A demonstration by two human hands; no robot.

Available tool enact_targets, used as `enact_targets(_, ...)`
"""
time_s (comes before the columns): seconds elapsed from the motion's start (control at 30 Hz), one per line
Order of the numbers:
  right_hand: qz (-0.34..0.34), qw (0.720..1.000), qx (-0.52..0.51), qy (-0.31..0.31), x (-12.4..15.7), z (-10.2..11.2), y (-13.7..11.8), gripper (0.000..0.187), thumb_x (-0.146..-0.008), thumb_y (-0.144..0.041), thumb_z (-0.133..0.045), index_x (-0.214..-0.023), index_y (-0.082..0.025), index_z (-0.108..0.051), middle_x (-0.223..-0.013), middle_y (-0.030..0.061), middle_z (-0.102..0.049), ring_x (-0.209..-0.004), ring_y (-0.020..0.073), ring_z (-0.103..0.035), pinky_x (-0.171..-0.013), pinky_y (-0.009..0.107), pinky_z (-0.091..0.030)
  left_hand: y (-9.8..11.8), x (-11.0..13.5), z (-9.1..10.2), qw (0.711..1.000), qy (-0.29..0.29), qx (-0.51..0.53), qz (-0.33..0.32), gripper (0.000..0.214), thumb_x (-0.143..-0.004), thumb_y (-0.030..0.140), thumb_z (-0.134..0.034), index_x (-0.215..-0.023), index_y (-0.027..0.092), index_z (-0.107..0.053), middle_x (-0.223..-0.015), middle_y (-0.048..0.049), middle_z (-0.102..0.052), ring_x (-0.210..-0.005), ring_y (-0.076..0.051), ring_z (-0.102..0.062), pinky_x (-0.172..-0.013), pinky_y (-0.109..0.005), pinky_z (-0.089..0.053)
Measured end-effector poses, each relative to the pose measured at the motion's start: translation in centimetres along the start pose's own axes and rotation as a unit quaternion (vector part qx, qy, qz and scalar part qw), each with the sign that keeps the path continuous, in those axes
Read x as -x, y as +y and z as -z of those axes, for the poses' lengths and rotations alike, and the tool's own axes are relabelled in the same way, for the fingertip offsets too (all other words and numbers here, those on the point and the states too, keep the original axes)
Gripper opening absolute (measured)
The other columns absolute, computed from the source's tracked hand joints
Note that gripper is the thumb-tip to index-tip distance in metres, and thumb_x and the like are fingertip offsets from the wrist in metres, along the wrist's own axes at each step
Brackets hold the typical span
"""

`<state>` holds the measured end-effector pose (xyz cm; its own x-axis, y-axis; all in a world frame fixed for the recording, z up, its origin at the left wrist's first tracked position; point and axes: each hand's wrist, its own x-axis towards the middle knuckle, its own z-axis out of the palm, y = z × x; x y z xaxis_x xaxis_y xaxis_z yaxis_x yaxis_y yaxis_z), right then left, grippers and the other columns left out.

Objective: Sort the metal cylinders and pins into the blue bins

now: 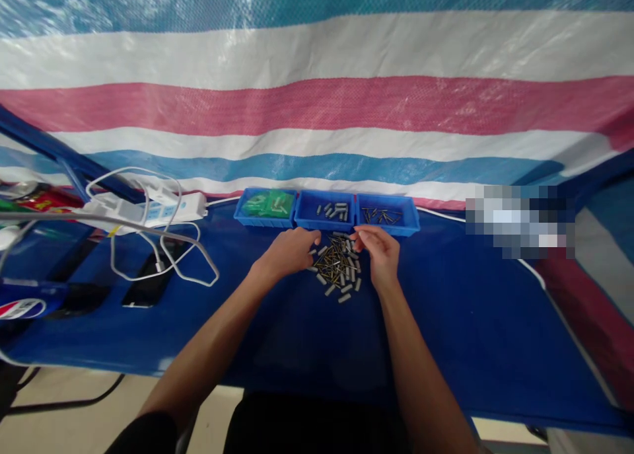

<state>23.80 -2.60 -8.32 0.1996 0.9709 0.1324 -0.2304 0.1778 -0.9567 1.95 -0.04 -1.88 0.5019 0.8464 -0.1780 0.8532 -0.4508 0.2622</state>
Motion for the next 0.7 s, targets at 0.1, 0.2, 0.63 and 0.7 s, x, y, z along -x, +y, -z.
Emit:
enact_targets(0.1,0.002,1.000,0.002,0.010,0.0,0.3,0.5,0.019,-0.086,-0.038,-0.077,-0.094,-0.022,-0.081,-0.079,0.0028,-0.078,-0.060,0.0155,-0.063,-0.060,0.031,-0.049,-0.5,0.0,0.2,1.000,0.008,0.019,-0.011,0.032,-0.077,0.011,-0.068,-0.107,0.020,-0.076,-0.093,-0.0085,-0.077,-0.082,-0.026,-0.073,-0.069,-0.031,-0.049)
enact_targets(0.2,0.005,1.000,-0.007,0.010,-0.1,0.4,0.6,0.017,-0.088,-0.037,-0.075,-0.096,-0.023,-0.081,-0.078,0.0024,-0.078,-0.060,0.0147,-0.062,-0.060,0.030,-0.048,-0.9,0.2,0.7,0.993,0.032,0.104,-0.053,0.037,-0.080,0.013,-0.066,-0.114,0.019,-0.079,-0.086,-0.0055,-0.078,-0.077,-0.022,-0.073,-0.072,-0.031,-0.053)
enact_targets(0.63,-0.010,0.999,0.034,-0.026,0.5,-0.3,-0.9,0.018,-0.093,-0.038,-0.074,-0.103,-0.026,-0.081,-0.084,0.0033,-0.079,-0.069,0.0180,-0.070,-0.066,0.032,-0.058,0.6,-2.1,0.9,0.791,0.086,0.605,0.000,0.027,-0.080,0.029,-0.088,-0.096,0.015,-0.072,-0.096,-0.0075,-0.081,-0.089,-0.018,-0.079,-0.090,-0.033,-0.064)
enact_targets(0.7,-0.017,0.999,0.031,-0.028,0.5,-0.4,-0.6,0.018,-0.092,-0.038,-0.076,-0.104,-0.026,-0.081,-0.085,0.0036,-0.080,-0.071,0.0187,-0.072,-0.067,0.032,-0.059,0.8,-2.4,0.7,0.769,0.084,0.633,-0.001,0.030,-0.078,0.028,-0.089,-0.099,0.015,-0.073,-0.100,-0.0080,-0.082,-0.091,-0.018,-0.079,-0.094,-0.035,-0.064)
